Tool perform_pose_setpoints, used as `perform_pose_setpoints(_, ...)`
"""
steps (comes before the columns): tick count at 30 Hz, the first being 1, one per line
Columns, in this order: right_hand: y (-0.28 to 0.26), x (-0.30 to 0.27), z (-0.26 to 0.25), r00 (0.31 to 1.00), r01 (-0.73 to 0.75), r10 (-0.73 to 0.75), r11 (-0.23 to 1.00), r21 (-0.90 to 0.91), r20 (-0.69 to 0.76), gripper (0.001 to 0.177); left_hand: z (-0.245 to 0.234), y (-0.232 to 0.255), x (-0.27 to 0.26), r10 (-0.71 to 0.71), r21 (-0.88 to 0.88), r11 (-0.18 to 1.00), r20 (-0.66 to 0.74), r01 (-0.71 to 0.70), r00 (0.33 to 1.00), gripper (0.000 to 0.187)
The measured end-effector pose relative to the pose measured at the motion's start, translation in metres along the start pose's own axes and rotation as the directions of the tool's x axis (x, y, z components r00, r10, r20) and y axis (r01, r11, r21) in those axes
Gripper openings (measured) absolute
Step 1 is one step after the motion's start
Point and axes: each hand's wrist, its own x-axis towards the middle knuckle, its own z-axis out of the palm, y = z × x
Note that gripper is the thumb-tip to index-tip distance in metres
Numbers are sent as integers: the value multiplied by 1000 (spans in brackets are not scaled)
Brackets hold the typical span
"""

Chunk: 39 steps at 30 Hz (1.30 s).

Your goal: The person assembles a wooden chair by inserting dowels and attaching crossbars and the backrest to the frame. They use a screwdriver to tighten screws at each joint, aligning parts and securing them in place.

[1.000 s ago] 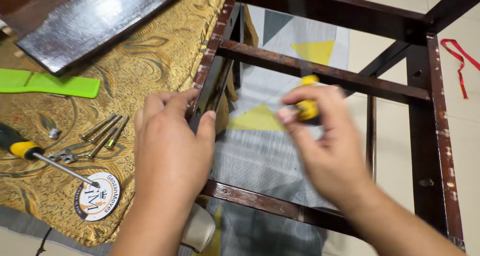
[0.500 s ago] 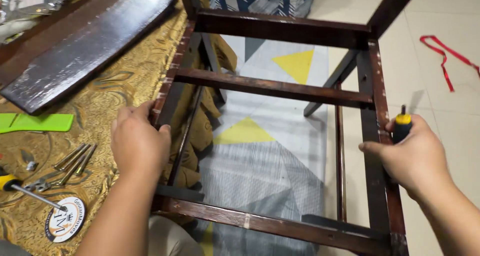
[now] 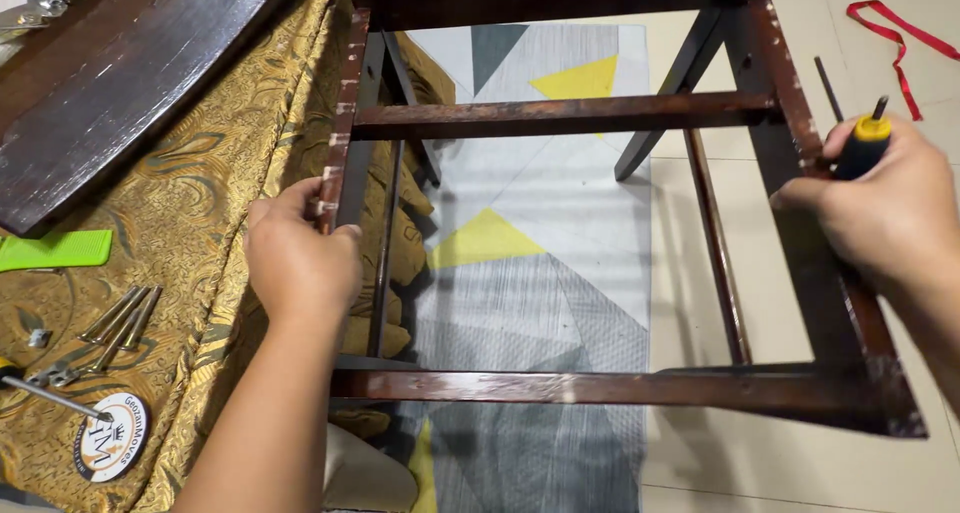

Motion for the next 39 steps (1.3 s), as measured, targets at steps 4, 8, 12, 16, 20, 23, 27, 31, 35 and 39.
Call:
perform_pose_setpoints(4,16,28,-9,999,11,-12,1000,23,43,46,2,22,-10,-51,-45,997,88,55,995,54)
perform_pose_setpoints(8,20,45,-10,992,-27,2,979,200,125,47,6,21,-7,-54,-48,997,160,63,986,54)
perform_pose_setpoints(12,25,42,-14,995,-34,27,996,81,92,45,14,11,15,-12,-199,977,280,71,960,56)
perform_pose_setpoints(16,30,13,-22,1000,13,-14,980,-198,-4,45,21,21,54,-110,-272,926,473,264,874,65)
perform_pose_setpoints(20,27,-18,-26,999,-28,14,931,-365,-42,45,37,38,96,-333,-195,827,587,528,738,74)
perform_pose_setpoints(23,15,-32,-24,983,-179,152,898,-401,-99,45,50,46,111,-295,-119,883,614,455,732,70)
perform_pose_setpoints(27,25,-39,-20,980,-171,131,937,-305,-148,41,70,43,106,-108,-469,667,708,579,698,46)
perform_pose_setpoints(31,86,-23,-31,991,-62,41,984,-166,-127,46,73,47,91,-124,-502,639,681,583,722,47)
perform_pose_setpoints(35,171,29,-42,999,-29,32,998,57,-39,45,60,66,73,-141,-481,613,714,627,686,51)
perform_pose_setpoints(39,236,91,-66,995,-21,8,991,135,101,42,63,92,41,-177,-524,524,704,671,688,52)
